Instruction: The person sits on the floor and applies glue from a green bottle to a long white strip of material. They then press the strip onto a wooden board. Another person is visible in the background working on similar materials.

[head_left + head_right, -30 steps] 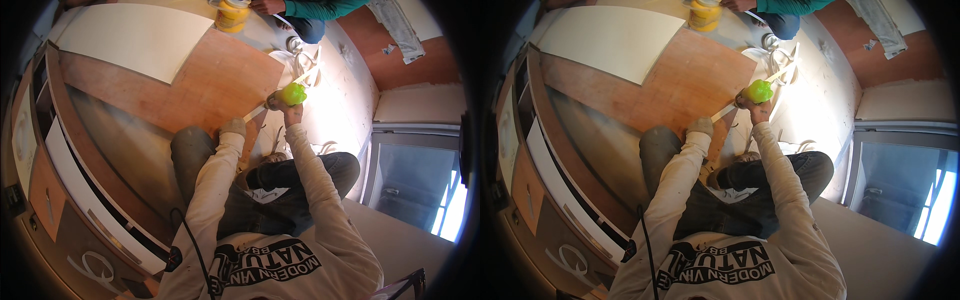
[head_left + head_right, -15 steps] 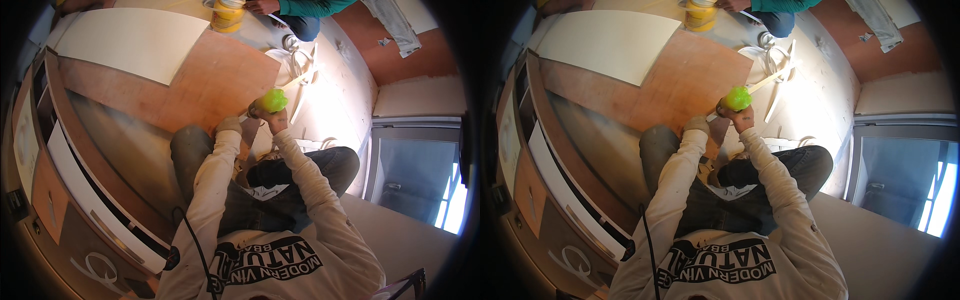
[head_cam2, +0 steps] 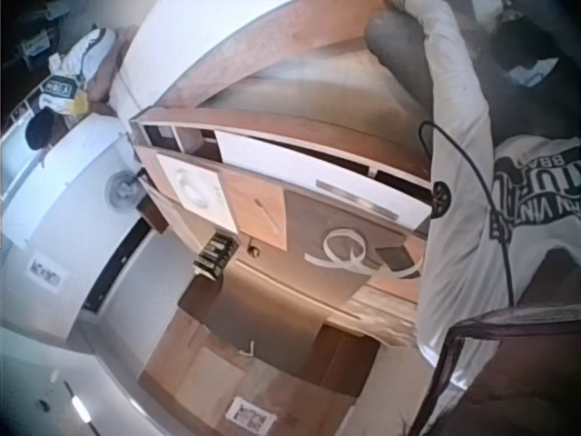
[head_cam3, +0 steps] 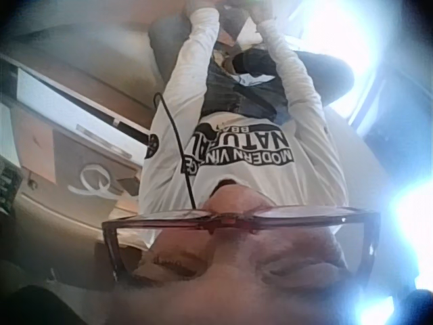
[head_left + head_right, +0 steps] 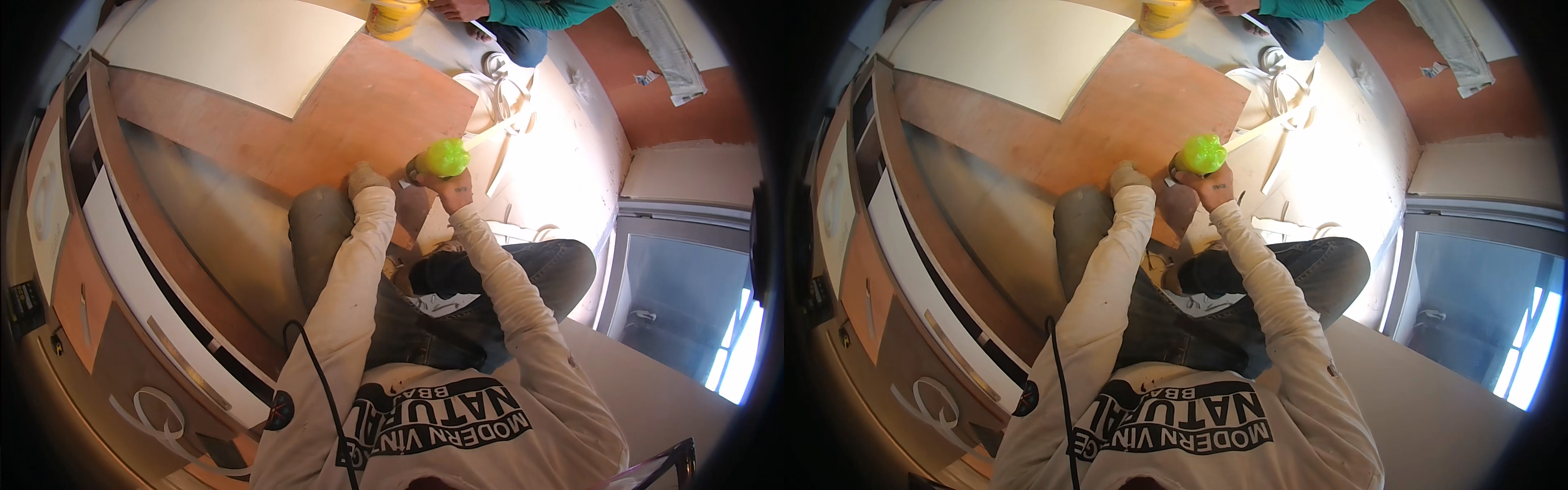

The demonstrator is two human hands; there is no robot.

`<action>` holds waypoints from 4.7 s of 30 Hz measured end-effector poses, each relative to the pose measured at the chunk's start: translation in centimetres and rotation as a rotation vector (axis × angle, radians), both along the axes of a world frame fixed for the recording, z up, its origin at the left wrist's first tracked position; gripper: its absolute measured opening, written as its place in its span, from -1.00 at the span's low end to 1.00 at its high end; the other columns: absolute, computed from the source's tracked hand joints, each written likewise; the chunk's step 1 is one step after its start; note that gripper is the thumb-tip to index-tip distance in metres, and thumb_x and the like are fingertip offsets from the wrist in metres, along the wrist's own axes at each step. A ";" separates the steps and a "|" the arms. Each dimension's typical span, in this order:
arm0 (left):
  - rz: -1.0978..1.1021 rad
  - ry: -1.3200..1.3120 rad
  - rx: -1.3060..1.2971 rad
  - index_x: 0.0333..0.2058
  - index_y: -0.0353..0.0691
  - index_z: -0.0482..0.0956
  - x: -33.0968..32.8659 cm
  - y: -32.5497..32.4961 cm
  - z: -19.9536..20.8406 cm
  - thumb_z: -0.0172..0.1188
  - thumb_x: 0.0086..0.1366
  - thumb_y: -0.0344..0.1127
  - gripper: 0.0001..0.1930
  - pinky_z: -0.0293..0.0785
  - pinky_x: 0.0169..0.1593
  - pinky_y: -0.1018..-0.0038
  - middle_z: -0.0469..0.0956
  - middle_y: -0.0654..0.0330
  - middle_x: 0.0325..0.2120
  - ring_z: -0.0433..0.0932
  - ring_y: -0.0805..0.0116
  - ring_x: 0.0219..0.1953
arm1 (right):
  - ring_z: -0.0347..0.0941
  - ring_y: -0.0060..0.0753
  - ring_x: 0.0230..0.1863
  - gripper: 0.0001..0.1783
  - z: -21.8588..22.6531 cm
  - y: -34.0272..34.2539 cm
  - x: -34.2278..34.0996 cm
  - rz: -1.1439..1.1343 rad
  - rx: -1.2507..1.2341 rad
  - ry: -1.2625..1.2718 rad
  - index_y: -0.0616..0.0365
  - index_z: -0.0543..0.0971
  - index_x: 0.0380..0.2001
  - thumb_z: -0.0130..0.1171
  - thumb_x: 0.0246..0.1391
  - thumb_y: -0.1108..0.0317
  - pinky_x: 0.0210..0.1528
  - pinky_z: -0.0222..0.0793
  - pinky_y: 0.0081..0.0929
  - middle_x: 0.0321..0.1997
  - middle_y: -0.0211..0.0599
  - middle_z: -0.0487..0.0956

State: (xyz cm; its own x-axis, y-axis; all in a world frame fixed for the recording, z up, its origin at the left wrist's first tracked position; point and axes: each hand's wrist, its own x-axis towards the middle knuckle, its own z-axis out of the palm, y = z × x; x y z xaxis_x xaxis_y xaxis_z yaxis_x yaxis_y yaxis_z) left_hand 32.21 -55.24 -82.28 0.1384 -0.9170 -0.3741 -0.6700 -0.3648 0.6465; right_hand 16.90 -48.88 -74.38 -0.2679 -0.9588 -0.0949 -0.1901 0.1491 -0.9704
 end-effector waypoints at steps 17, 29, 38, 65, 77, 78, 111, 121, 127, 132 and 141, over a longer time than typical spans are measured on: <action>-0.091 -0.026 0.057 -0.25 -0.22 0.63 0.7 -0.6 0.6 0.22 0.09 -0.32 -0.77 0.55 -0.12 0.16 0.61 -0.12 -0.22 0.60 -0.08 -0.12 | 0.55 -0.31 -0.10 -0.44 0.2 0.0 0.5 0.026 -0.014 0.062 0.24 0.54 -0.10 0.48 -0.25 0.36 0.00 0.43 -0.40 -0.14 -0.22 0.62; -0.179 -0.093 -0.072 -0.32 -0.15 0.65 0.1 0.1 -0.6 0.25 0.09 -0.33 -0.84 0.57 -0.16 0.17 0.64 0.00 -0.32 0.63 -0.02 -0.20 | 0.54 -0.36 -0.08 -0.43 0.5 0.1 1.2 0.075 -0.003 -0.003 0.22 0.53 -0.08 0.48 -0.25 0.37 0.02 0.42 -0.40 -0.13 -0.26 0.63; -0.436 -0.151 0.000 -0.21 -0.17 0.62 -0.8 1.0 0.8 0.23 0.13 -0.32 -0.77 0.56 -0.11 0.16 0.59 -0.05 -0.19 0.61 0.05 -0.10 | 0.55 -0.32 -0.14 -0.42 0.3 0.3 -0.2 0.016 -0.036 0.117 0.22 0.53 -0.08 0.47 -0.24 0.35 -0.02 0.45 -0.38 -0.15 -0.24 0.63; -0.846 -0.393 -0.120 -0.22 -0.17 0.63 -4.9 0.9 1.9 0.07 0.26 -0.18 -0.74 0.58 -0.21 0.14 0.56 0.06 -0.20 0.63 0.04 -0.18 | 0.53 -0.35 -0.18 -0.48 -2.8 -1.3 -10.9 -0.610 -0.179 0.038 0.24 0.54 -0.13 0.42 -0.29 0.57 -0.04 0.44 -0.40 -0.19 -0.27 0.61; -0.823 -0.450 -0.134 -0.18 -0.26 0.60 -5.5 1.3 3.5 0.11 0.26 -0.11 -0.67 0.59 -0.19 0.13 0.57 0.01 -0.18 0.64 0.03 -0.15 | 0.46 0.03 0.08 -0.55 -9.4 3.4 -17.7 -1.253 -0.492 -1.644 0.13 0.47 0.05 -0.07 0.22 0.10 0.05 0.48 0.12 0.10 -0.09 0.49; -0.814 -0.458 -0.141 -0.18 -0.26 0.60 -5.4 1.5 3.2 0.11 0.26 -0.11 -0.66 0.59 -0.20 0.12 0.57 0.01 -0.18 0.64 0.03 -0.15 | 0.46 0.03 0.08 -0.53 -9.4 3.2 -16.9 -1.239 -0.468 -1.687 0.13 0.46 0.06 -0.07 0.21 0.08 0.06 0.47 0.11 0.13 -0.09 0.48; -0.610 -0.208 0.034 -0.13 -0.12 0.61 -1.7 -0.9 0.8 0.13 0.12 -0.28 -0.69 0.51 -0.01 0.14 0.56 0.01 -0.14 0.56 -0.08 -0.08 | 0.52 -0.18 0.01 -0.15 0.5 -0.6 0.6 -0.268 -0.106 0.207 0.21 0.28 0.20 0.44 -0.18 0.39 0.06 0.42 -0.33 0.01 -0.10 0.56; -0.762 -0.306 -0.186 -0.19 -0.17 0.61 -4.1 0.1 0.7 0.16 0.19 -0.11 -0.69 0.55 -0.11 0.13 0.55 0.03 -0.17 0.57 0.04 -0.06 | 0.52 -0.19 -0.01 -0.30 -2.1 -1.2 -2.4 -0.249 -0.260 0.256 0.18 0.38 0.09 0.44 -0.16 0.38 0.03 0.42 -0.35 -0.02 -0.14 0.56; -0.825 -0.385 -0.130 -0.24 -0.19 0.64 -5.2 0.6 2.7 0.17 0.19 -0.12 -0.70 0.57 -0.15 0.18 0.58 0.02 -0.21 0.62 0.02 -0.16 | 0.50 -0.16 -0.01 -0.34 -4.3 -2.7 -12.9 -0.678 -0.263 0.411 0.20 0.38 0.07 0.41 -0.14 0.43 0.06 0.40 -0.35 -0.02 -0.14 0.54; -0.784 -0.369 -0.070 -0.27 -0.24 0.65 -4.0 -0.6 4.3 0.15 0.17 -0.18 -0.73 0.58 -0.19 0.17 0.61 -0.03 -0.21 0.64 0.02 -0.17 | 0.50 -0.12 -0.07 -0.50 -3.1 -1.1 -16.8 -1.403 -0.410 -0.491 0.12 0.41 0.03 0.30 0.00 0.38 0.01 0.43 -0.06 -0.06 -0.19 0.54; -1.088 -0.636 -0.348 -0.24 -0.25 0.62 -4.6 -3.8 10.2 0.10 0.15 -0.23 -0.72 0.59 -0.22 0.14 0.62 -0.04 -0.24 0.66 -0.01 -0.24 | 0.48 0.03 -0.08 -0.62 -12.8 2.8 -17.1 -1.279 -0.545 -1.813 0.15 0.50 -0.05 -0.06 0.23 0.14 -0.16 0.58 -0.09 -0.05 -0.11 0.52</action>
